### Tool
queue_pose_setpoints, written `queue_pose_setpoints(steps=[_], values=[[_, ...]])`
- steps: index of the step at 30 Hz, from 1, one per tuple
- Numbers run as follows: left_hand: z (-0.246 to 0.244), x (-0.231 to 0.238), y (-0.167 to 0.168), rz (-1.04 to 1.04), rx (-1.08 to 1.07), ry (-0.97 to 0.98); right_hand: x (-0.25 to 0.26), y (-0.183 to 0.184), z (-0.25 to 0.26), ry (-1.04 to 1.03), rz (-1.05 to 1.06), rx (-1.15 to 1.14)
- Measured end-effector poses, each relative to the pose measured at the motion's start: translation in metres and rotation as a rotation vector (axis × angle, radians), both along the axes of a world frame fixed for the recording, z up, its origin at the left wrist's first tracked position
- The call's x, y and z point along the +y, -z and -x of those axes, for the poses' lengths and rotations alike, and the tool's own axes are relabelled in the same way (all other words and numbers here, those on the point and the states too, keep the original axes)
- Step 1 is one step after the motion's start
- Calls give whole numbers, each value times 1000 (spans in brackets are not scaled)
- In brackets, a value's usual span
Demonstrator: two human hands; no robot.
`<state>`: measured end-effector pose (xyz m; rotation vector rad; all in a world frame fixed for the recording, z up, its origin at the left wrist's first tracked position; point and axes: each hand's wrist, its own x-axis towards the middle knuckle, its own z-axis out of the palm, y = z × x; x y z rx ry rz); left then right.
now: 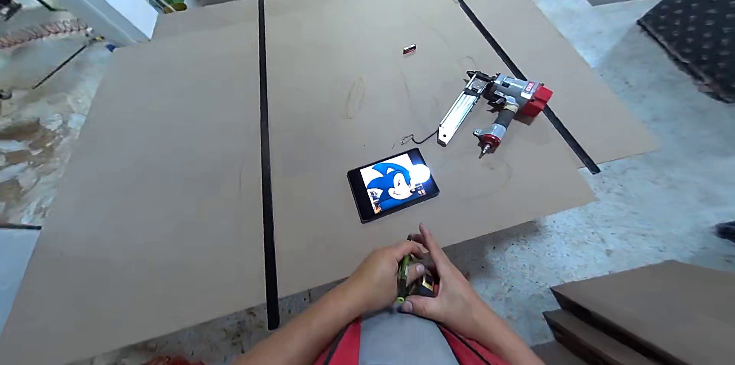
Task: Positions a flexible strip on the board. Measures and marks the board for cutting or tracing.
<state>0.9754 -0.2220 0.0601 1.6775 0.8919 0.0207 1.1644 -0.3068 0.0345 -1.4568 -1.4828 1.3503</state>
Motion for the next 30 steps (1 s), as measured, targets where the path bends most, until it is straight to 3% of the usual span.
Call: queue_pose_setpoints(steps=[3,7,11,15,20,30], values=[[30,9,11,41,-25,39,-6,-10,12,26,78,-178],[50,24,26,144,-88,-63,11,-18,30,-88,175,-236],[54,44,38,187,-173,-6,46,-18,51,-141,79,-277],[64,54,44,285,-264,-121,64,-7,59,-181,-41,-320],[73,62,39,202,-237,-138,82,-10,68,-314,-104,-496],[80,74,34,172,-223,-112,73,8,56,-172,-90,-346]])
